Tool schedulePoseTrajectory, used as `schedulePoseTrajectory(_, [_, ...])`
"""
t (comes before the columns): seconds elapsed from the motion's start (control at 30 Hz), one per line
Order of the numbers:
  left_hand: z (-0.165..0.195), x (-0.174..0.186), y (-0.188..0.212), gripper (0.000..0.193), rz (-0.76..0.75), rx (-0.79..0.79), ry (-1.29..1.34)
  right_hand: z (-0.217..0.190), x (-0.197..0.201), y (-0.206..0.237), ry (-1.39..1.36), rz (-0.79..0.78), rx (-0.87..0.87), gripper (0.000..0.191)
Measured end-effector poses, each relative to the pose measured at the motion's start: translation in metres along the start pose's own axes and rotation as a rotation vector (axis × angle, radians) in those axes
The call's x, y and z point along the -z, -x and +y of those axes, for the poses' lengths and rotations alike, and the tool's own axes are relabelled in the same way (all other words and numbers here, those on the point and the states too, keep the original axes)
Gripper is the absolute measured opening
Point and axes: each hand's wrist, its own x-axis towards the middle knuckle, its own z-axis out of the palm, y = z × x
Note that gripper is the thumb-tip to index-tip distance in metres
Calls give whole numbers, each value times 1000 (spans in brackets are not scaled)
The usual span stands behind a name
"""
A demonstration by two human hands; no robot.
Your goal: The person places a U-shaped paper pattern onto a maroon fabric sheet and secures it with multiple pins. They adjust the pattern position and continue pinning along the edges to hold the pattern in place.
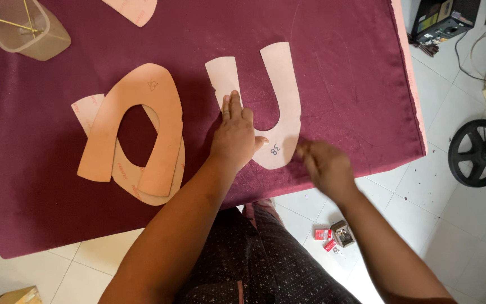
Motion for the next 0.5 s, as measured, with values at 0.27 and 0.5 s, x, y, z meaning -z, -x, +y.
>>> schedulePoseTrajectory(0.27, [-2,-2,-1,79,-5,-8,-9,-27,-3,17,-129,59,-2,15])
schedulePoseTrajectory(0.5, [0,-1,1,77,27,-2,23,-38,-14,22,-113,34,84,15])
